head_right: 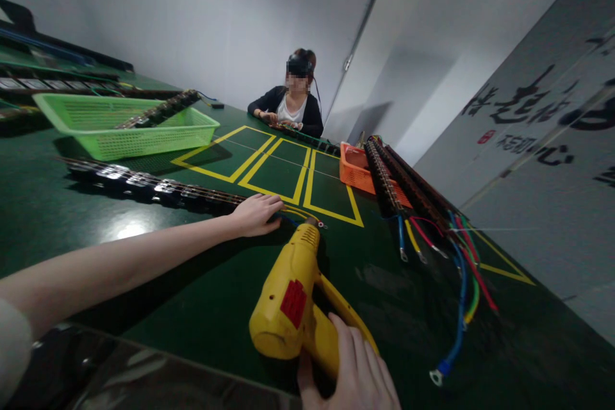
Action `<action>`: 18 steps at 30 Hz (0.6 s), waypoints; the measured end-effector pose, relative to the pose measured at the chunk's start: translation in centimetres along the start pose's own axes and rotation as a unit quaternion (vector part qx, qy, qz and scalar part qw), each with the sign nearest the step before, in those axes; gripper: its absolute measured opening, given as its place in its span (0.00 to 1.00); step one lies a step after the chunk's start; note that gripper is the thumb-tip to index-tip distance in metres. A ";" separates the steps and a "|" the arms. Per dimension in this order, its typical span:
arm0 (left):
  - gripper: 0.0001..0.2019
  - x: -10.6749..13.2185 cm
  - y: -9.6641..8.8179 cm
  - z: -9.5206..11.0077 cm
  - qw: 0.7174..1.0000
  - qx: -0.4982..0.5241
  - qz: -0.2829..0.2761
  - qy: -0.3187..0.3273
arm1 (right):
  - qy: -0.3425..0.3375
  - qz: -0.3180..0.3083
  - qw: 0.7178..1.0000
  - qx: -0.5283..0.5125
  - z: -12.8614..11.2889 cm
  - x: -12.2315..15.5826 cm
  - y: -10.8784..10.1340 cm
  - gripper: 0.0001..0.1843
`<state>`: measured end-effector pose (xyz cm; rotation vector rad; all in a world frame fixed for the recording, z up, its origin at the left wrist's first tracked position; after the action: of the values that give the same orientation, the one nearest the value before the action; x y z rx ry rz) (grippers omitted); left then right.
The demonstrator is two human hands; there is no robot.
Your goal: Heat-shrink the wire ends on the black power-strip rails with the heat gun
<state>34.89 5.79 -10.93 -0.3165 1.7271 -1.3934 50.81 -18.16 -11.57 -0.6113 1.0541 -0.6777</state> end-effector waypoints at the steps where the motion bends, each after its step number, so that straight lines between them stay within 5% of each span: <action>1: 0.15 0.0 0.0 0.0 1.000 -0.002 -0.001 0.001 | 0.000 0.003 1.000 0.000 -0.3 -0.1 0.0 0.29; 18: 0.17 -0.1 0.1 -0.1 1.000 0.009 -0.025 0.006 | 0.050 0.086 0.993 -0.062 -4.3 -1.5 -0.1 0.29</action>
<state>34.94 5.94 -10.97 -0.3443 1.7269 -1.4490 46.29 -17.67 -12.24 -0.5896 1.2341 -0.4983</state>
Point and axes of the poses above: each hand's wrist, its own x-axis away from the middle knuckle, its own y-axis out of the palm, z = x × y, the point moved 5 cm from there along -x, towards the middle knuckle, and after that the axes turned 8 degrees about -y, right-handed, at the moved point
